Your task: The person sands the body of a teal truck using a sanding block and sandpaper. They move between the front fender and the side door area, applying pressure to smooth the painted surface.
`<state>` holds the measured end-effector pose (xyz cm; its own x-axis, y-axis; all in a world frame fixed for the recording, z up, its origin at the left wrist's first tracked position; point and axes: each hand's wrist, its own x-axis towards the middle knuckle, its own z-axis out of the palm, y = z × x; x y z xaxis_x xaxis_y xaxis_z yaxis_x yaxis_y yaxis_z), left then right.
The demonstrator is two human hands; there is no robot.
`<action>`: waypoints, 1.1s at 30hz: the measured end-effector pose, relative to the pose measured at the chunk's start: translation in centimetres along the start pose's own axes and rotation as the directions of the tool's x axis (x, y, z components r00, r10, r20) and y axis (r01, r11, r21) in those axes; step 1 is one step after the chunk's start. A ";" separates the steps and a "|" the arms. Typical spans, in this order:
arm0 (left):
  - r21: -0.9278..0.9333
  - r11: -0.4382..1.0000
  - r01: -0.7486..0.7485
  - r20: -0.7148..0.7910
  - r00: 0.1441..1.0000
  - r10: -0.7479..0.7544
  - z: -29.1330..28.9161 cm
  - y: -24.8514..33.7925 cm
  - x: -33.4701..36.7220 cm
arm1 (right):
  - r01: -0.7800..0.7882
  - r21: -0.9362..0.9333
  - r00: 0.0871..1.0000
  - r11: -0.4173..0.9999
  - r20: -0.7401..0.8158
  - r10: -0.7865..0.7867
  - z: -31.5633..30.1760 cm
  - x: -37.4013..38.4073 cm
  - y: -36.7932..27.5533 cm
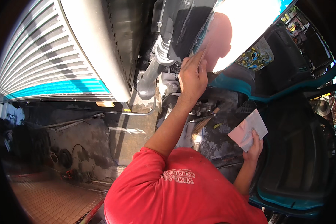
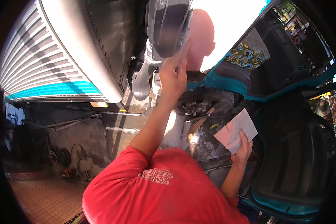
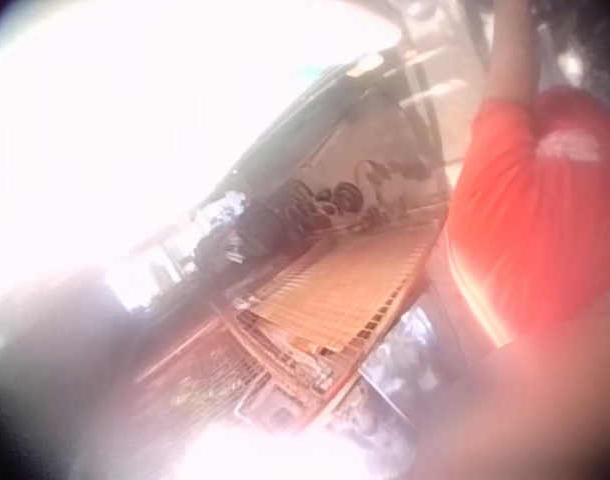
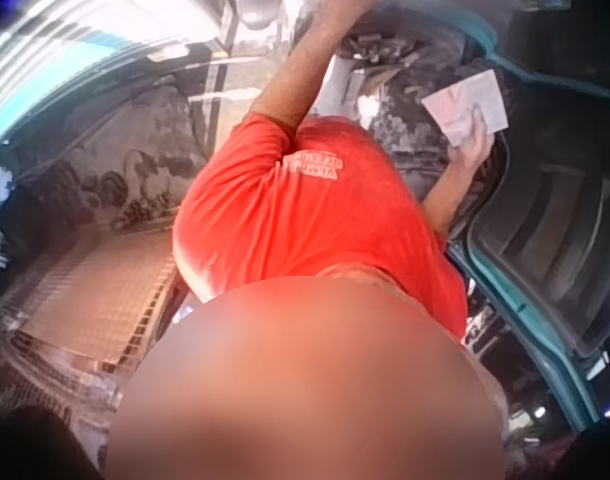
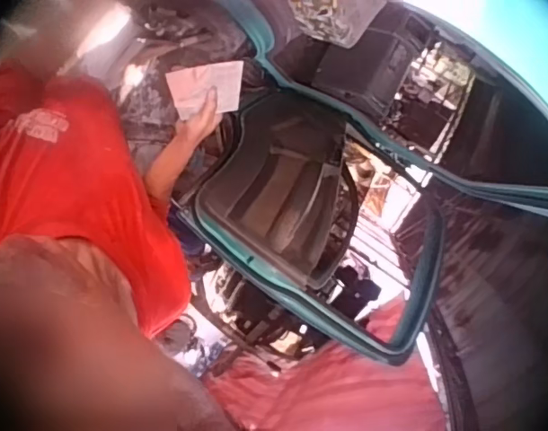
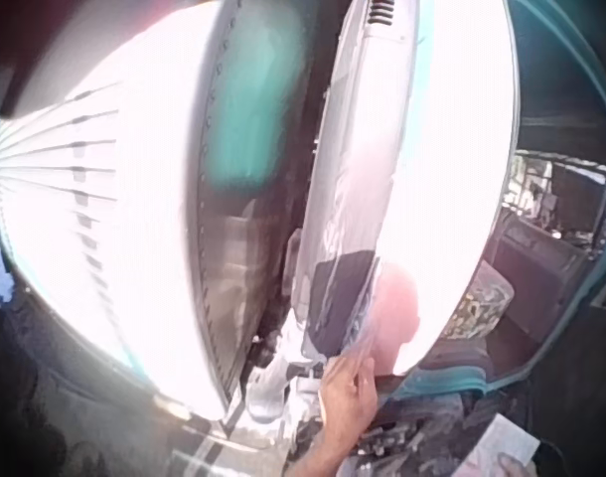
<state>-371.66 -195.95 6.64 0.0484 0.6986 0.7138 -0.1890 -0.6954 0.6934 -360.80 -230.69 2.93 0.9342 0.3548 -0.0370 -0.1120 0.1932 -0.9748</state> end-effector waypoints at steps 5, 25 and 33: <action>0.057 0.998 -0.034 -0.070 0.997 0.038 1.3 -2.0 2.1 | 0.022 -0.004 0.999 1.000 0.042 -0.022 0.3 -0.4 -0.4; 0.501 0.788 -0.358 -0.033 0.902 0.430 9.8 -6.7 4.6 | 0.503 -0.619 0.862 0.603 0.313 -0.398 -1.9 -2.7 2.1; 0.354 0.931 -0.086 0.410 0.909 -0.072 5.8 -2.7 1.2 | 0.692 -0.519 0.695 0.501 0.293 -0.656 -1.4 -3.5 3.6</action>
<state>-365.37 -194.23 6.17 0.4602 0.6162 0.6392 0.1667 -0.7671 0.6195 -364.01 -232.56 -0.78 0.6235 0.3881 0.6787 0.7665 -0.1324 -0.6284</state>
